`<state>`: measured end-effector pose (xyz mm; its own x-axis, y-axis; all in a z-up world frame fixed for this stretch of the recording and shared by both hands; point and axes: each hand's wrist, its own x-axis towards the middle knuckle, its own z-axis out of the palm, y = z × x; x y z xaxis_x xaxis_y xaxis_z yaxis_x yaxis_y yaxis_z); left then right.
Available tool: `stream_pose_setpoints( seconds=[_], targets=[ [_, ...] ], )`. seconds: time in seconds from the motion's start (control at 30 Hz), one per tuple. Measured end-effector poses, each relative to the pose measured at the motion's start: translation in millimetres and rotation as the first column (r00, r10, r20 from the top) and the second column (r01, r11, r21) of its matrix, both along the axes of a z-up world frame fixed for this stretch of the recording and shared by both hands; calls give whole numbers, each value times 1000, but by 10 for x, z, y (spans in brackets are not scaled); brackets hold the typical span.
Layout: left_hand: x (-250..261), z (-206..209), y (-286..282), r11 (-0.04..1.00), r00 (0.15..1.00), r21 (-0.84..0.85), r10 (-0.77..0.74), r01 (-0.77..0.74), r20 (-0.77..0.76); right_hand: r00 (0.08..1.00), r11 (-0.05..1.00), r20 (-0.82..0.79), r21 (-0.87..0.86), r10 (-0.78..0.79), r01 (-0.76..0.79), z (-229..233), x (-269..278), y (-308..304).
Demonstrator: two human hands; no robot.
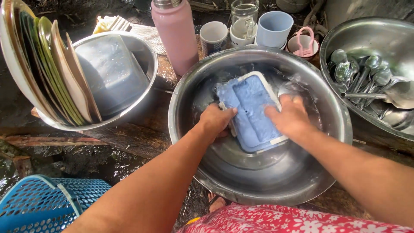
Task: Washing and rinsing various dishes, mugs, and utensils in a basin of water outdoors.
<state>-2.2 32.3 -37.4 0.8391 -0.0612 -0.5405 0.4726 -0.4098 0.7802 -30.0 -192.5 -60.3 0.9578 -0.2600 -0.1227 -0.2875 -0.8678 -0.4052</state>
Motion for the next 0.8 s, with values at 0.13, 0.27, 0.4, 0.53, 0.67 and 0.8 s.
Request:
stream_pose_setpoints(
  seconds=[0.13,0.27,0.4,0.53,0.67,0.8],
  targets=[
    [134,-368,78,972,994,-220,67,-86,-91,994,988,12,112,-108,106,76,-172,186],
    [200,-615,66,867,974,-453,134,-205,-184,992,991,-108,104,-71,82,282,-101,230],
    [49,-49,11,795,910,-455,291,-402,-295,915,553,-332,729,-231,404,121,111,168],
    [44,443,-129,806,968,-551,252,-215,-10,923,478,-333,789,-194,386,125,190,222],
    [95,805,-338,851,936,-523,227,-56,269,966,404,-227,878,-122,257,-84,359,89],
    [13,993,-492,976,838,-218,142,-28,527,933,344,-352,869,-79,357,225,224,297]
  ],
)
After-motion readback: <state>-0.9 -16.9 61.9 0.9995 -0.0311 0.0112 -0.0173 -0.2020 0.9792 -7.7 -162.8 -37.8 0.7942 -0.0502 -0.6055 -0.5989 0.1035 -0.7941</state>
